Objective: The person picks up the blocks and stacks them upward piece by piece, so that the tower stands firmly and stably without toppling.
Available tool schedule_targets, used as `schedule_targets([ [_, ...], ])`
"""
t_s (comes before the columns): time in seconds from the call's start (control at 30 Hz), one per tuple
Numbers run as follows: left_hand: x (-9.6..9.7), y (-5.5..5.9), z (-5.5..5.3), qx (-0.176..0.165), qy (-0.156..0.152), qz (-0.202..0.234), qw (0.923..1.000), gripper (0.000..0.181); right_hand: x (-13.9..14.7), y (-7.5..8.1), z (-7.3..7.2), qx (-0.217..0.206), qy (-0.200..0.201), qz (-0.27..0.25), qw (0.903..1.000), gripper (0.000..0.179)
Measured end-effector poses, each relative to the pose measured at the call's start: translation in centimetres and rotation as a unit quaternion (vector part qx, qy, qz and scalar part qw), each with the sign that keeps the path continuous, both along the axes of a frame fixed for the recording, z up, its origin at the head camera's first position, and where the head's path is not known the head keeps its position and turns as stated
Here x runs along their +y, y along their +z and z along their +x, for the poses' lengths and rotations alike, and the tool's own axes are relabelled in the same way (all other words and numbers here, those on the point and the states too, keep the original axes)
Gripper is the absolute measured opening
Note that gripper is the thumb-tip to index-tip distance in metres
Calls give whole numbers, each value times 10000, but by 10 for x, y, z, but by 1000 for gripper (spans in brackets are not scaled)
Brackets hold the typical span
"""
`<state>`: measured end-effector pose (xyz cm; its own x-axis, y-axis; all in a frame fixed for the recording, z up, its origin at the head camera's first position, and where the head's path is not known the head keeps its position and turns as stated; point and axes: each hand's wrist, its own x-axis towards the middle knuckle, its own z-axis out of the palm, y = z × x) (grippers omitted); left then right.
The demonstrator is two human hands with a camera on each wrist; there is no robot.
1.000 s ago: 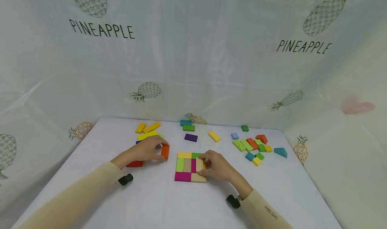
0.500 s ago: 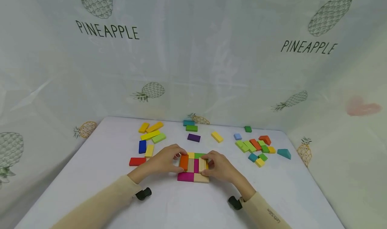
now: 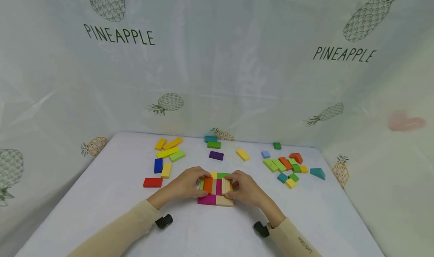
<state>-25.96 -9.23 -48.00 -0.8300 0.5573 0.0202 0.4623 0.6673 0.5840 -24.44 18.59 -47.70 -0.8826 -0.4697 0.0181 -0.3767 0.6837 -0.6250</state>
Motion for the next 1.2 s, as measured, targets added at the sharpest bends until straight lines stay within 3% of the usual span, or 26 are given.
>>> schedule_targets([
  [0.47, -2, -1, 0, -122, 150, -11, 9998, 57, -2, 2, 3, 27, 5, 21, 10000, 56],
  [1.2, -5, -1, -2, -156, 95, -51, 9998, 66, -3, 3, 3, 8, 32, -45, 10000, 55],
])
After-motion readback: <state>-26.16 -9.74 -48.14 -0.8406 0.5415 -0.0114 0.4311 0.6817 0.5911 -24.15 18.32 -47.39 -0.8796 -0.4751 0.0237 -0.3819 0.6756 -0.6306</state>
